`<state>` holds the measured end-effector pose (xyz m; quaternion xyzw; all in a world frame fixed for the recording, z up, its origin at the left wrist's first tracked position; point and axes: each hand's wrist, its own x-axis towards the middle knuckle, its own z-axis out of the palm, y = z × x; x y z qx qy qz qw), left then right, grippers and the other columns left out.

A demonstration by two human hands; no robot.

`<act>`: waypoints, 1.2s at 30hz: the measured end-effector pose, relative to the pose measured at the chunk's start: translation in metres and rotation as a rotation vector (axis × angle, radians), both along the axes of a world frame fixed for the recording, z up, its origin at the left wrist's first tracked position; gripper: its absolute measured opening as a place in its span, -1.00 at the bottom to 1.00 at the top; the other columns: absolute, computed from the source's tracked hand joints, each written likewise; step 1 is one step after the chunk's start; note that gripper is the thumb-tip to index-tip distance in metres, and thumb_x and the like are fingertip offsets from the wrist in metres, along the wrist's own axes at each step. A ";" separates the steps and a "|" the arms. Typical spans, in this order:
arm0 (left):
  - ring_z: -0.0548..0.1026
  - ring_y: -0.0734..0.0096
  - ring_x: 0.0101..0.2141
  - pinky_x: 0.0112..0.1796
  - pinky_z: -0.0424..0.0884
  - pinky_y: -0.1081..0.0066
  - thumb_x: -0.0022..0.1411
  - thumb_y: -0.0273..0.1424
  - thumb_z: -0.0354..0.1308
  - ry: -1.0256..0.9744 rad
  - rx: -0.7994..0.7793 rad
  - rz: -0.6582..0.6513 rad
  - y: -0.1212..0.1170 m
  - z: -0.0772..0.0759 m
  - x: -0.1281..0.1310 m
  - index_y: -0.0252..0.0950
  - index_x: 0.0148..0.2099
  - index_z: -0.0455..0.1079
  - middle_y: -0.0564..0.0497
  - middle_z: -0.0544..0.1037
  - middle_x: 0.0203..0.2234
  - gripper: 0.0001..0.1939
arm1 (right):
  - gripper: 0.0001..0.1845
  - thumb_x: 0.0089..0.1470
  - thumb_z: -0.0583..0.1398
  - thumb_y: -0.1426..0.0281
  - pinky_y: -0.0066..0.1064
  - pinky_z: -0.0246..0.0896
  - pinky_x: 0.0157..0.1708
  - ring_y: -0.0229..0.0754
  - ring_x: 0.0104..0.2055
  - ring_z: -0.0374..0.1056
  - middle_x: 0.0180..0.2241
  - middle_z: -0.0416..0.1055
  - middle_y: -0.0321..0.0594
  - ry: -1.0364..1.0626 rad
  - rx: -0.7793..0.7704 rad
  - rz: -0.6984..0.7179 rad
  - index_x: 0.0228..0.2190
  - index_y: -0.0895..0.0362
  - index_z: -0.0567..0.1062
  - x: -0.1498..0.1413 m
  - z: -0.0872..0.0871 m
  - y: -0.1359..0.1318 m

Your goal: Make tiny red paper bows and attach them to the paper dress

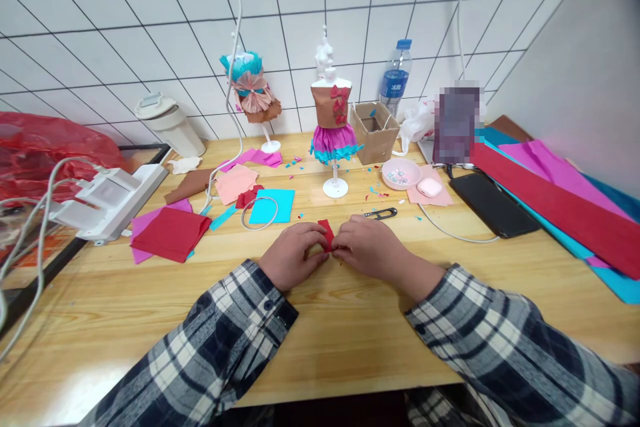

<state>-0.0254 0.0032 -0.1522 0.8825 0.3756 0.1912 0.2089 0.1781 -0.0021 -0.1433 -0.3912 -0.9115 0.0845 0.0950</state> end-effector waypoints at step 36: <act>0.44 0.25 -0.26 -0.22 0.19 0.20 0.26 -0.36 0.06 0.322 0.202 0.143 -0.010 0.008 0.013 -0.12 -0.22 0.53 0.04 0.58 -0.36 -0.80 | -0.80 0.18 0.07 0.35 -0.38 0.02 -0.40 -0.17 -0.30 0.37 -0.36 0.45 -0.24 -0.016 -0.011 -0.202 -0.36 0.10 0.48 -0.007 -0.002 -0.009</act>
